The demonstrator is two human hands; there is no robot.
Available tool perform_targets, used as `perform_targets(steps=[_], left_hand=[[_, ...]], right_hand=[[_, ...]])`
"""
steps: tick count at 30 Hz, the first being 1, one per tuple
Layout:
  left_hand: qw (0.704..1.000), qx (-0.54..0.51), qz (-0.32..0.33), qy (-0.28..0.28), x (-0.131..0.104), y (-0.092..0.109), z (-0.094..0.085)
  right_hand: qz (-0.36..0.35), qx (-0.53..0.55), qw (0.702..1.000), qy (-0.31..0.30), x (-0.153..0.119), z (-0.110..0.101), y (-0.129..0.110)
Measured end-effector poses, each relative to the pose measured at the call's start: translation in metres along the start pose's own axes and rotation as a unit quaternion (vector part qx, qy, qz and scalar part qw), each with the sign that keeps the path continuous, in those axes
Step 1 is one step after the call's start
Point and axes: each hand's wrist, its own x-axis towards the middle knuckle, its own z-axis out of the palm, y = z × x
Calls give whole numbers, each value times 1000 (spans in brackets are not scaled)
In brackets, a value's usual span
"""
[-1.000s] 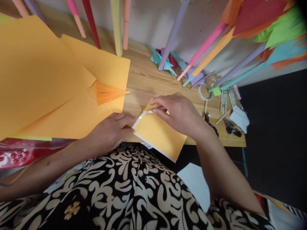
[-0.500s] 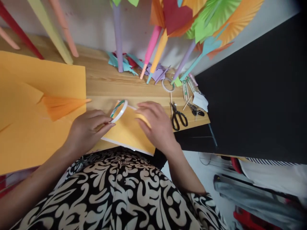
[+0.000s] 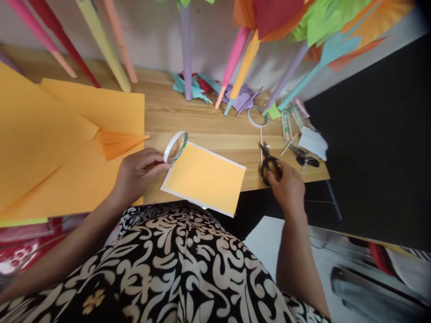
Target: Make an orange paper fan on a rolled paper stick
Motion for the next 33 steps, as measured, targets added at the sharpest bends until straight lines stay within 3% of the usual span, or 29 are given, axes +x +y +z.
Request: perform_targets(steps=[5,7,10,13,18,26,33], left_hand=[[999,-27,-14,18,1,-1,1],[999,-31,-16,23,1,0,1],[999,-34,-12,25,2,1,2],[999,-44,-6,24,2,0,1],[998,-51,2,23,1,-2,0],[999,-44,11,-9,2,1,-2],[1000,-23,8,-15,-1,0,-3]], right_hand=[[92,130,986,45,4,-25,3],[49,178,982,40,-3,-37,-8],[-87,227,968,-61,-21,-47,-44],[-222,202,938,-174,-37,-43,-91],[-299,159,917,-212,-42,-22,-140],[-323,127,905,-246,-34,-12,-168],[-335,122,902,-243,-37,-5,-173]])
